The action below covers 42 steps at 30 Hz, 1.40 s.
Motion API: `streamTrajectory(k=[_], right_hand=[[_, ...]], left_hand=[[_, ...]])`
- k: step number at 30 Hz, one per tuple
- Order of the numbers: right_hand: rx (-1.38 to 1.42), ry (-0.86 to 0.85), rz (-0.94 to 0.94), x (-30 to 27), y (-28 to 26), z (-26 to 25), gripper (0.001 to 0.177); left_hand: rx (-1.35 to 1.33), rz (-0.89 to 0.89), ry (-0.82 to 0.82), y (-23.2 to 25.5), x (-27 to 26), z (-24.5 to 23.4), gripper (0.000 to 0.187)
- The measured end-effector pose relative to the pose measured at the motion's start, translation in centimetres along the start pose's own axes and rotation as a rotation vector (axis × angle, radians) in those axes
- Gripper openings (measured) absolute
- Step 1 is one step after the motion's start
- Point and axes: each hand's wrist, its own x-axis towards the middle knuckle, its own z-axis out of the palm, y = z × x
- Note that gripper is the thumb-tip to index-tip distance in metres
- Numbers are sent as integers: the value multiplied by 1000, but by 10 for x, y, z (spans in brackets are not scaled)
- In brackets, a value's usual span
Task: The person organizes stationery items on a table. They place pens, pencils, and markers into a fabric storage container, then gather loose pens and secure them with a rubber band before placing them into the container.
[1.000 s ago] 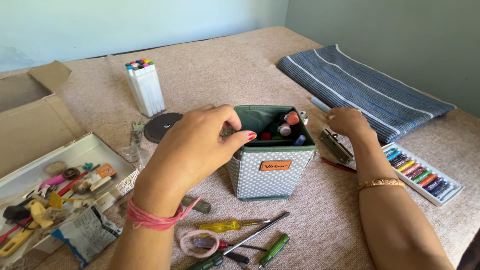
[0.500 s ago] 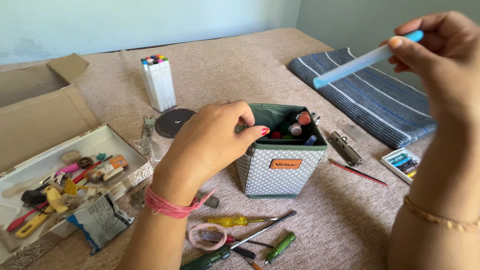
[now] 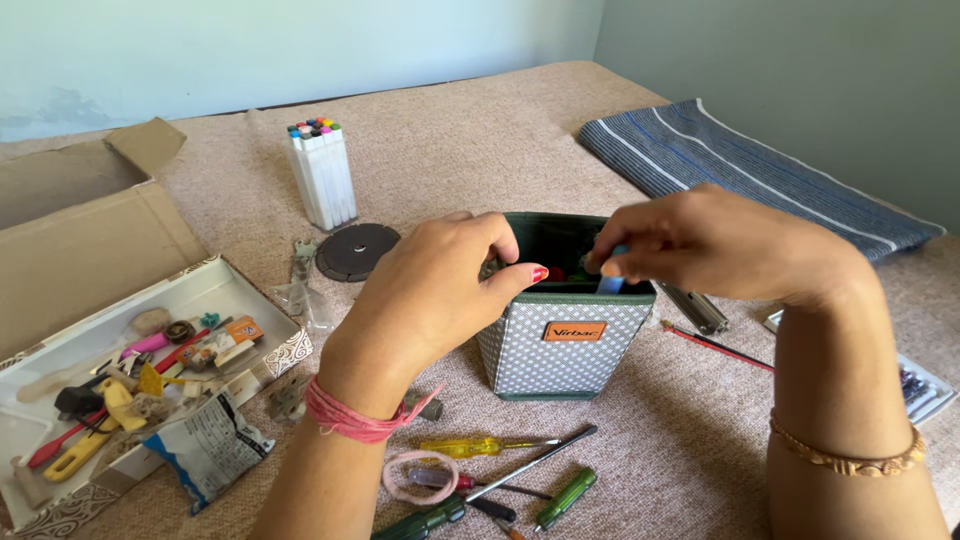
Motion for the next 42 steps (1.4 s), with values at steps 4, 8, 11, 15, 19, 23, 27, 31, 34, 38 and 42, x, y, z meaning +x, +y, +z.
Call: streamTrajectory(k=[4, 8, 11, 15, 19, 23, 27, 31, 34, 38, 42], right_hand=[[-53, -12, -22, 4, -4, 6, 28], [16, 127, -74, 2, 4, 0, 31], [4, 283, -4, 1, 15, -8, 34], [-165, 113, 322, 14, 20, -4, 46], [43, -114, 364, 31, 21, 5, 63], [224, -163, 266, 30, 30, 5, 46], [321, -152, 298, 31, 26, 9, 38], [151, -38, 403, 40, 12, 19, 38], [197, 33, 367, 39, 13, 19, 39], [254, 200, 222, 40, 33, 12, 36], [328, 488, 99, 36, 70, 3, 33]], left_hand=[[7, -10, -9, 2, -1, 0, 32], [26, -52, -45, 5, -1, 0, 34], [20, 36, 8, 4, -2, -1, 33], [20, -10, -19, 3, -2, -1, 33], [36, 5, -1, 1, -1, -3, 33], [23, 24, 15, -2, -1, -4, 31], [-2, -7, -3, -2, 0, -5, 30], [0, 15, 6, 0, -1, -5, 31], [8, -61, -25, 0, -1, -7, 29], [-109, 35, 76, -3, -1, -12, 26], [-87, 89, 221, -12, -1, -16, 29]])
